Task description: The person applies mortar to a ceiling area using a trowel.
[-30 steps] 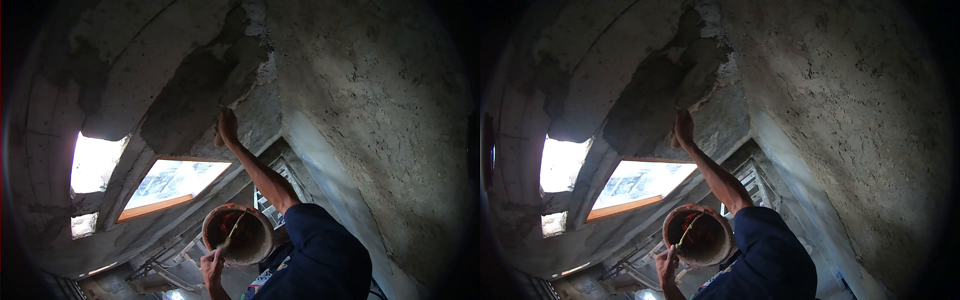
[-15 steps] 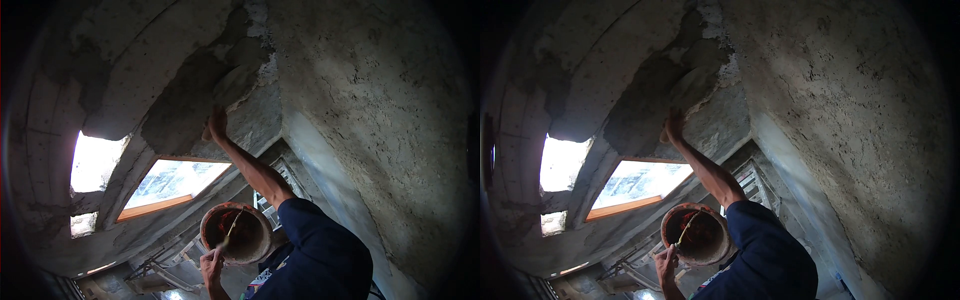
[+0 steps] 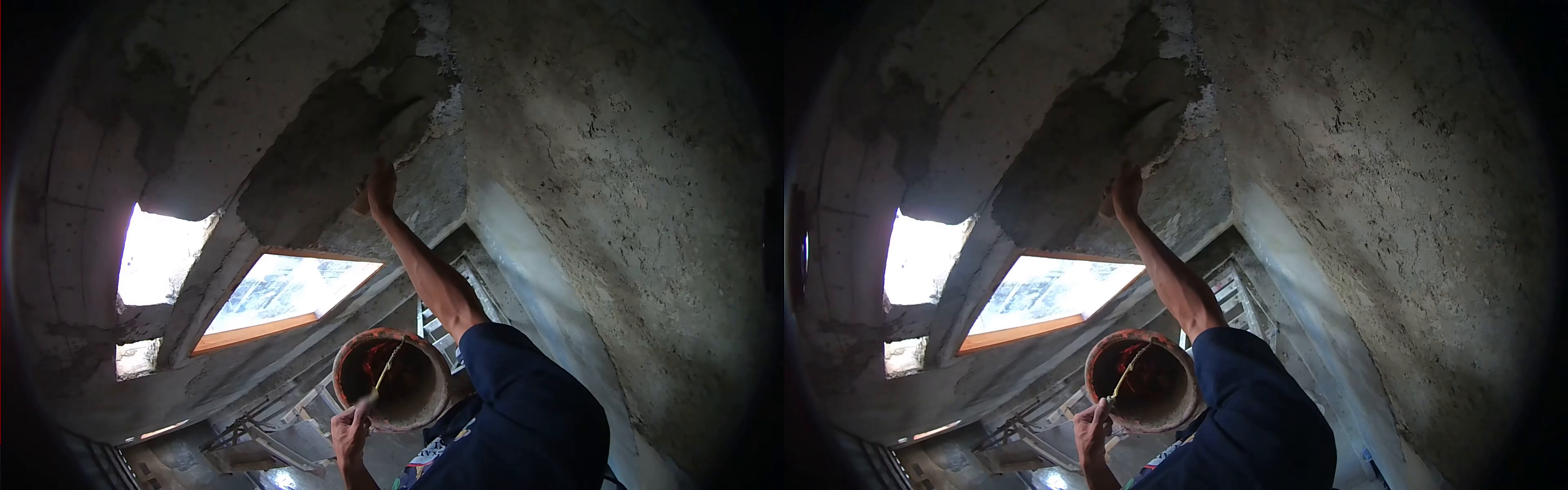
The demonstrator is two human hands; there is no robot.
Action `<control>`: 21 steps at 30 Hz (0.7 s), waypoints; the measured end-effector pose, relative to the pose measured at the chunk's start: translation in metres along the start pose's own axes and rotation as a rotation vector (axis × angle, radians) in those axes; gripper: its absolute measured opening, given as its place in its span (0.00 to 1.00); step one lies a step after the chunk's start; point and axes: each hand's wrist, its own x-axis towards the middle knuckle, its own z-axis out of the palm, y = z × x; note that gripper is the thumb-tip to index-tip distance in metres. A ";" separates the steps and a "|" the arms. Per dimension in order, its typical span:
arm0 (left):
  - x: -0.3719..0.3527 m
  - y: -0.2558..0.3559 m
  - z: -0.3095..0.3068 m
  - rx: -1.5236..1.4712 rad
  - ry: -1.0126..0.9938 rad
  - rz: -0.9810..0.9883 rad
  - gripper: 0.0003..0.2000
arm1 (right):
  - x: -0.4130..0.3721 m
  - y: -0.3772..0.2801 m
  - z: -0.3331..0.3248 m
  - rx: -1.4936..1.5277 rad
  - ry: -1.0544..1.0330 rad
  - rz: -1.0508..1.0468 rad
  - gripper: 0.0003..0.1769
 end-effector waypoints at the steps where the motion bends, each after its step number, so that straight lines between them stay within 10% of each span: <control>1: 0.000 0.001 0.000 -0.010 -0.002 -0.005 0.19 | 0.003 -0.003 0.003 -0.023 -0.017 0.041 0.22; 13: 0.007 -0.004 0.001 0.026 -0.031 -0.013 0.19 | -0.039 0.044 0.005 -0.097 -0.230 0.020 0.17; 15: 0.006 -0.003 0.002 0.024 -0.017 -0.010 0.19 | -0.026 0.071 -0.007 -0.459 -0.066 -0.662 0.17; 16: 0.005 -0.004 0.002 0.020 -0.003 -0.013 0.19 | -0.040 0.051 -0.015 -0.241 -0.167 -0.191 0.18; 19: 0.003 -0.007 0.000 -0.009 -0.011 -0.013 0.19 | 0.010 0.065 -0.041 -0.554 0.139 -0.633 0.21; 21: 0.003 -0.008 0.000 -0.019 -0.004 -0.021 0.19 | 0.041 0.056 -0.058 -0.380 0.006 -0.275 0.22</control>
